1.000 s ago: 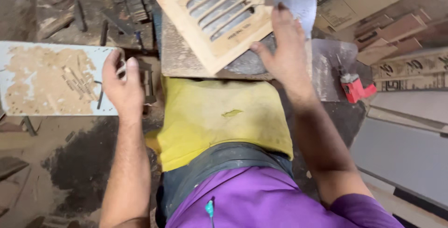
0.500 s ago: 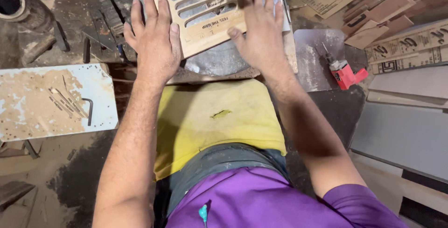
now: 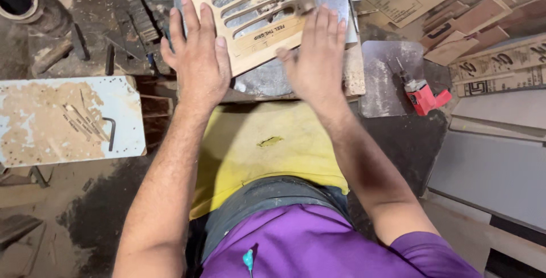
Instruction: The person sands a rectangular wooden piece with multiple cutouts using a handheld sanding block on a workbench. They repeatedly rub the sanding block over the surface and edges, flip the piece to work on different sides, and use pliers to remove small wood fragments from the cutouts.
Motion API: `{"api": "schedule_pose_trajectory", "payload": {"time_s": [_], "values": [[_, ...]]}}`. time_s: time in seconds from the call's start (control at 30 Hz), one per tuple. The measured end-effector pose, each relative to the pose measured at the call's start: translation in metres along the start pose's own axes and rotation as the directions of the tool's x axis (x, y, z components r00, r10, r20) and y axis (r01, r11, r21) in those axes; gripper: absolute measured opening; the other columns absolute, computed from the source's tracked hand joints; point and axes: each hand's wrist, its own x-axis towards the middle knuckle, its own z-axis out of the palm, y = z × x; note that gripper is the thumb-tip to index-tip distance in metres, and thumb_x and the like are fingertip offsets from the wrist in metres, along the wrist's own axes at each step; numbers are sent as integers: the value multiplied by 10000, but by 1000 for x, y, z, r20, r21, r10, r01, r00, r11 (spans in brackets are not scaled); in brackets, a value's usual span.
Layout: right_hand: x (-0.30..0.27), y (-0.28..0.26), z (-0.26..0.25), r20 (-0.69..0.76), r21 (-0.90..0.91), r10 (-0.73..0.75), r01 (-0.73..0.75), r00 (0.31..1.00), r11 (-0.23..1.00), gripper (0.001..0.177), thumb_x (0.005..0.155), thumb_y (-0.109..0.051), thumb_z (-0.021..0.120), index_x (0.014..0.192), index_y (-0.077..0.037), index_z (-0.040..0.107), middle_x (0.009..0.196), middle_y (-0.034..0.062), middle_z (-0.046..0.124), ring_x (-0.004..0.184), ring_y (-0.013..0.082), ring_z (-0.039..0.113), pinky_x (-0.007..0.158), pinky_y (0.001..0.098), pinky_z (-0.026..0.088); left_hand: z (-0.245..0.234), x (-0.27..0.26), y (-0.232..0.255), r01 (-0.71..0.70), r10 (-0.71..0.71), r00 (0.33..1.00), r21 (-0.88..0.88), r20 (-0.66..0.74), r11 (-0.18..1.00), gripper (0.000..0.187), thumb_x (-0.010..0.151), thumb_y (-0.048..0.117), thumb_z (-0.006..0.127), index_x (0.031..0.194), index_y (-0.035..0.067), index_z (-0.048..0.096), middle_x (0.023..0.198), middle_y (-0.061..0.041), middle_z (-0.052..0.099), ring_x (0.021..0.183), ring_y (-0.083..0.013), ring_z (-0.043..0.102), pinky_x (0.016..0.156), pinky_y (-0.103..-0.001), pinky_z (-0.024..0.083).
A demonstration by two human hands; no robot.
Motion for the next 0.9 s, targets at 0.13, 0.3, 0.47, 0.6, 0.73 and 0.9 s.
{"api": "schedule_pose_trajectory", "payload": {"time_s": [0.13,0.3,0.47,0.6,0.73,0.9], "values": [[-9,-70,-10,152,235,-142,104,978,966,1048,817,-508,768,1477,178,328,1527,393,342,1476,515,261,1215,628,121,-3,1,1,-1,0,1000,-20,-12,1000,552,1146,304,402,1641,59,405,1745,-193,185,1591,-438,174,1189,-763,143],[-10,-63,-30,247,188,-255,211,935,959,868,901,-479,714,1559,-11,396,1642,195,365,1558,438,250,1254,646,103,-17,1,-16,5,-1,1000,-148,31,989,532,1143,379,428,1630,169,454,1747,-132,240,1582,-387,251,1216,-676,164],[-2,-39,-16,21,-146,31,-28,999,989,939,992,-599,701,1552,80,375,1637,302,307,1526,474,167,1184,722,73,-12,-1,-21,-33,34,999,-170,6,985,512,1147,378,445,1619,182,475,1740,-138,263,1541,-404,297,1203,-624,156],[-20,-75,-7,195,197,-366,329,910,923,985,810,-620,721,1507,19,447,1603,212,378,1527,391,193,1169,710,84,-12,-2,-22,-39,36,999,-196,-16,980,495,1151,341,479,1623,194,482,1746,-123,271,1538,-393,322,1216,-606,168],[-23,-47,-15,-39,279,-513,502,858,819,622,902,-493,768,1340,-68,648,1443,137,626,1466,345,451,1216,643,233,-18,-4,-18,-17,17,1000,-182,0,983,493,1116,322,536,1596,210,520,1738,-120,282,1509,-390,332,1215,-596,169],[-21,8,-34,-326,589,57,155,944,793,295,992,-95,736,1272,-1,722,1117,160,772,1040,305,753,943,401,587,-16,-9,-16,-68,63,997,-107,-45,992,472,1134,311,530,1591,189,536,1727,-154,279,1490,-398,330,1195,-595,168]]}}
